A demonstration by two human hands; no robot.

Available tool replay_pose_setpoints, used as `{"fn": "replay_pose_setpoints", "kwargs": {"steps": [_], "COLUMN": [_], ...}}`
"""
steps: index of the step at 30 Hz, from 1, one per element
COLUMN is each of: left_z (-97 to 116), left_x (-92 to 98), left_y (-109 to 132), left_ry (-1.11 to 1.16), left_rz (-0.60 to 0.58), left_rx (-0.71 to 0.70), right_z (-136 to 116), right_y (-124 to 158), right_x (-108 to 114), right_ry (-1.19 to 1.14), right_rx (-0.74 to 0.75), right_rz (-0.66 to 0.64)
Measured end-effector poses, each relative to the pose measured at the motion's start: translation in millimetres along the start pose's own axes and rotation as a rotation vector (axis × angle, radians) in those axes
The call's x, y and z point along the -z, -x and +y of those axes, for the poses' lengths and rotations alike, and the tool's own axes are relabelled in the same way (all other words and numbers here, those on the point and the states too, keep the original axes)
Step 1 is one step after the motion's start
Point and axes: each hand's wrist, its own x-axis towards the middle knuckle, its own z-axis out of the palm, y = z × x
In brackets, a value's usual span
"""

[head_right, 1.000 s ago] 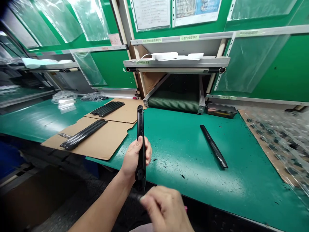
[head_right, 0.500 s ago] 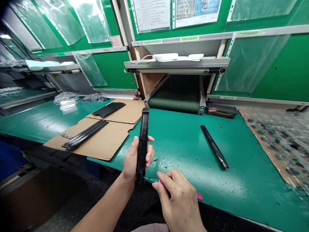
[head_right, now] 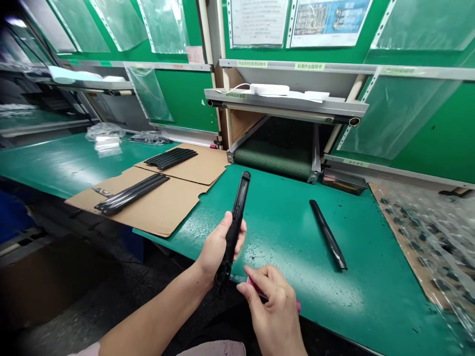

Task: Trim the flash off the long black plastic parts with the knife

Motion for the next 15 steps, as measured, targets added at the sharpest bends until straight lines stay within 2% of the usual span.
{"fn": "replay_pose_setpoints", "kwargs": {"steps": [3,6,10,15], "left_z": [-4,-8,-12,-10], "left_x": [0.2,-0.2,-3.3,-9.3], "left_y": [-2,-3,-5,-3], "left_ry": [0.070,0.142,0.217,0.256], "left_rz": [0.032,0.033,0.006,-0.064], "left_rx": [0.047,0.086,0.130,0.219], "right_z": [2,9,17,31], "right_y": [8,11,8,2], "right_x": [-14,-24,-27,-18], "right_ry": [0.097,0.236,0.303,0.284], "right_rx": [0.111,0.261,0.357,0.513], "right_rz": [0.176,0.286,0.340,0.354]}}
